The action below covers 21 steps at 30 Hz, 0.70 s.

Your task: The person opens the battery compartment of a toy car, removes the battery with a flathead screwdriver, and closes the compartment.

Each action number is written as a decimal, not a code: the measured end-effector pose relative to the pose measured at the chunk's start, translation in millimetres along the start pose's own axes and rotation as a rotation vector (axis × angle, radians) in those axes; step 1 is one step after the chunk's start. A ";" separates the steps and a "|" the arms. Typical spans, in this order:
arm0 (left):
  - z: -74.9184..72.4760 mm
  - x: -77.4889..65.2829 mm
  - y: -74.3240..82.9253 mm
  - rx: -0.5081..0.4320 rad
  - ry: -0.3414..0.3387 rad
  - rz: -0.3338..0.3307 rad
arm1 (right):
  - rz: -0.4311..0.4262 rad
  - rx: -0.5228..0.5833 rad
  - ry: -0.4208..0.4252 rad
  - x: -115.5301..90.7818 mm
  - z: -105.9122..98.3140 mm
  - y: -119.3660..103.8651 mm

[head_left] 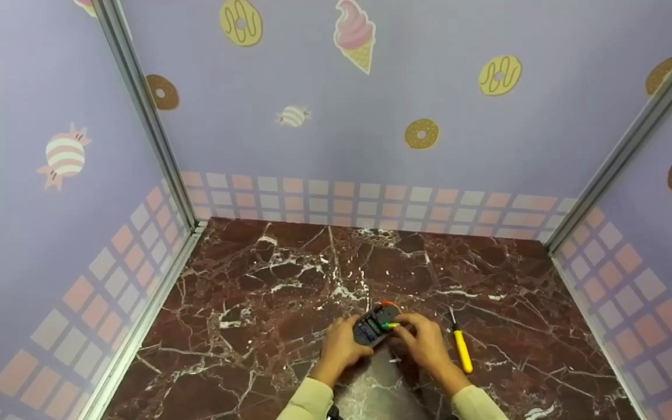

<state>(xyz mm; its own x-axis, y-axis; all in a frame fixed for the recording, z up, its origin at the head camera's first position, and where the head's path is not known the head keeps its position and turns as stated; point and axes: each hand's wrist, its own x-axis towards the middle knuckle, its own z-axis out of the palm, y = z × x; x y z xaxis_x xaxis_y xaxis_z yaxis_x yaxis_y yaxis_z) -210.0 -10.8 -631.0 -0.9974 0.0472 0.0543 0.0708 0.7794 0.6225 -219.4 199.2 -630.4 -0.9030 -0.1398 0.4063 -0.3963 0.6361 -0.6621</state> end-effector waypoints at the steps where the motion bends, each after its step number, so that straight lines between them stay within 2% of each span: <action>1: 0.0 -0.3 0.0 -0.001 0.005 0.001 | 0.007 0.002 -0.003 -0.5 -1.4 0.5; 8: 0.4 -0.6 -0.6 0.002 0.019 0.006 | 0.076 0.025 -0.019 -8.7 -10.9 4.0; 21: 2.1 0.9 -0.8 -0.006 -0.006 -0.021 | 0.106 0.047 -0.022 -22.7 -21.0 18.4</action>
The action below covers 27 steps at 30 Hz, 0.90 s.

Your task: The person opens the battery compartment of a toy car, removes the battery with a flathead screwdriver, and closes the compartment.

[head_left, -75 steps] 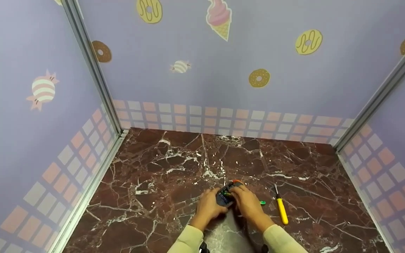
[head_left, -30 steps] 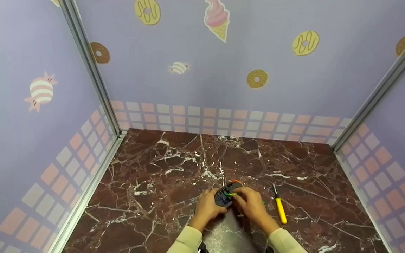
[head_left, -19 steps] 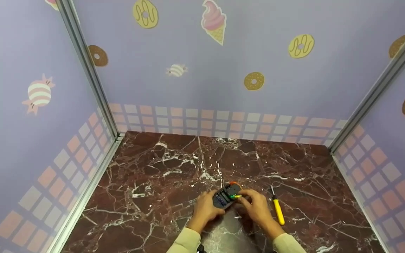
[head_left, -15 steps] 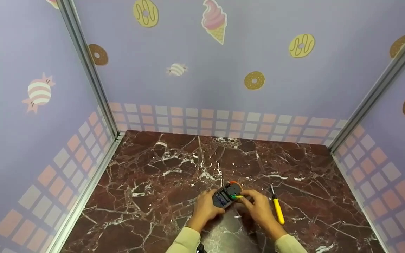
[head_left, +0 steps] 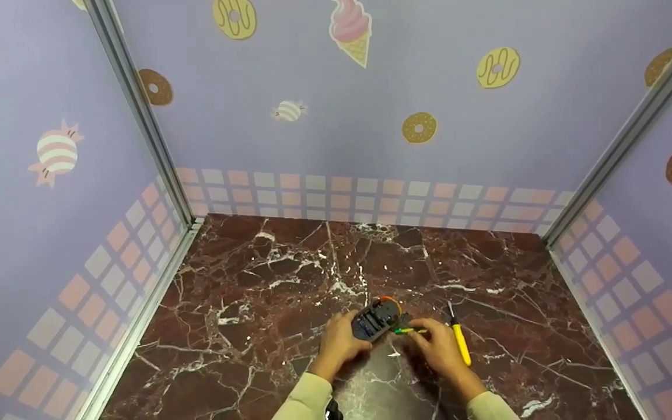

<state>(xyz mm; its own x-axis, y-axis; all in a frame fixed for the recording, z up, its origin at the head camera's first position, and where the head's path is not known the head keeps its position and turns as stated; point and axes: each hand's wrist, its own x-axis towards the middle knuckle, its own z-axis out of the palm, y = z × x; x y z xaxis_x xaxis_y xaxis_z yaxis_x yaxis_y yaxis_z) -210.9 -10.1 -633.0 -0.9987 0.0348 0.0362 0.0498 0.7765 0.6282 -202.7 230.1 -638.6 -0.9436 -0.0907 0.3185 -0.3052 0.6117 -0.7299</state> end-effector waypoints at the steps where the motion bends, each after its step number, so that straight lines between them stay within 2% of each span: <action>1: 0.0 0.2 0.1 0.000 0.000 0.001 | 0.003 -0.003 0.000 -0.8 -1.1 0.8; 5: -0.3 -0.3 -0.1 -0.002 -0.002 0.007 | 0.016 -0.045 -0.005 -3.7 -4.9 5.1; 15: -0.9 -0.9 -0.5 -0.005 0.008 0.006 | -0.019 -0.104 -0.015 -6.1 -9.3 12.4; 22: 0.0 0.0 -0.4 -0.006 0.018 0.009 | 0.057 -0.101 -0.043 -7.8 -12.9 14.3; 27: 0.3 -0.2 0.0 -0.017 0.009 0.009 | 0.111 -0.148 -0.034 -9.1 -15.5 16.9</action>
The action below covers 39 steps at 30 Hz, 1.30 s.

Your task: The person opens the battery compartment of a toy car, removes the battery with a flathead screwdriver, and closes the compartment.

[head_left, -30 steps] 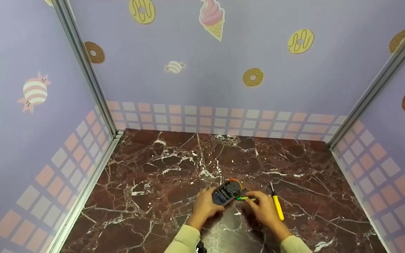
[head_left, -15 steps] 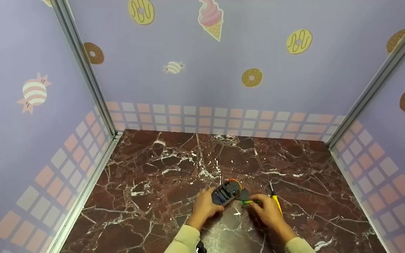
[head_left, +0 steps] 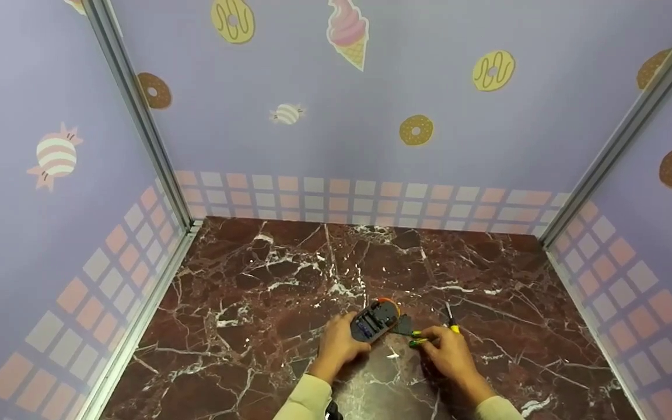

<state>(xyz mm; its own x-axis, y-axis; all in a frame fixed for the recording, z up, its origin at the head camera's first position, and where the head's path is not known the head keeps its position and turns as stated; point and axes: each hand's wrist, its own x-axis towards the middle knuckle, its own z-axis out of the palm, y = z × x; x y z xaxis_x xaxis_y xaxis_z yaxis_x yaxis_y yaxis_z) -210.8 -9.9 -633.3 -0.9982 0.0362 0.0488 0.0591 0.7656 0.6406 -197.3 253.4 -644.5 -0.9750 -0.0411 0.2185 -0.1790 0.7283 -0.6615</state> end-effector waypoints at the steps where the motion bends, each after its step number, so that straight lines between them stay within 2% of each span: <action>1: 0.0 -0.4 0.0 0.000 -0.002 0.000 | 0.011 -0.012 0.001 -0.5 -0.3 0.4; 11: -0.1 -1.7 2.8 0.003 0.001 -0.008 | 0.064 -0.115 -0.011 -2.3 -3.5 2.3; 28: -2.1 -0.3 2.5 0.019 0.001 -0.017 | 0.063 -0.135 -0.006 1.3 -4.3 1.8; 39: -1.5 -1.1 1.3 0.022 0.013 -0.014 | 0.104 -0.125 -0.018 11.6 -10.7 -9.3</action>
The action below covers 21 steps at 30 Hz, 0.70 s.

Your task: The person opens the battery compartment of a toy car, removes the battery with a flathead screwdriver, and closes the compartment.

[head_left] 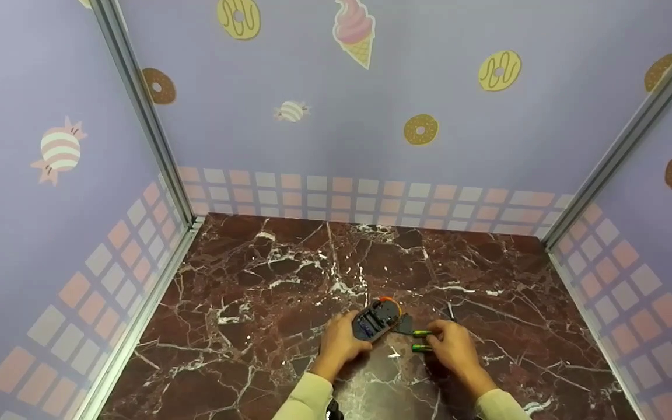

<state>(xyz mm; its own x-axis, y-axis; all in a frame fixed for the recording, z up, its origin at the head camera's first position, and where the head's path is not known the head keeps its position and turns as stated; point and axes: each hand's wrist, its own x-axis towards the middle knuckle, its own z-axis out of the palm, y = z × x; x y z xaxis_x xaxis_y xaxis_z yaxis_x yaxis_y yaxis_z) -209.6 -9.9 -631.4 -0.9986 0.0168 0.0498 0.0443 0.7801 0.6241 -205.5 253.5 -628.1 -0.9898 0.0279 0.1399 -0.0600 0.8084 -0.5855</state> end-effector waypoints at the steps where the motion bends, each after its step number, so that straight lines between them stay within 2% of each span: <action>1: -0.1 -0.2 0.3 0.003 0.002 0.001 | -0.001 0.010 -0.006 0.4 0.0 -1.4; 5: 0.4 0.2 2.0 0.001 0.002 0.006 | -0.022 0.032 -0.008 2.2 1.7 -5.8; 13: -2.2 1.5 3.4 0.014 -0.009 -0.007 | -0.151 0.051 0.029 3.7 13.2 -19.1; 21: -3.4 0.7 0.7 -0.012 -0.016 0.004 | -0.167 0.038 0.014 0.1 28.6 -42.1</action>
<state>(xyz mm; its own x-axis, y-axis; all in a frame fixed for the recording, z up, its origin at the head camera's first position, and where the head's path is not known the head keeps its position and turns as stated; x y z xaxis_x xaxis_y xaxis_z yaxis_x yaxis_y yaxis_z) -210.2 -11.4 -628.3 -0.9987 0.0303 0.0399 0.0487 0.7722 0.6335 -206.8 202.7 -626.3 -0.9636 -0.0966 0.2492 -0.2290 0.7796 -0.5829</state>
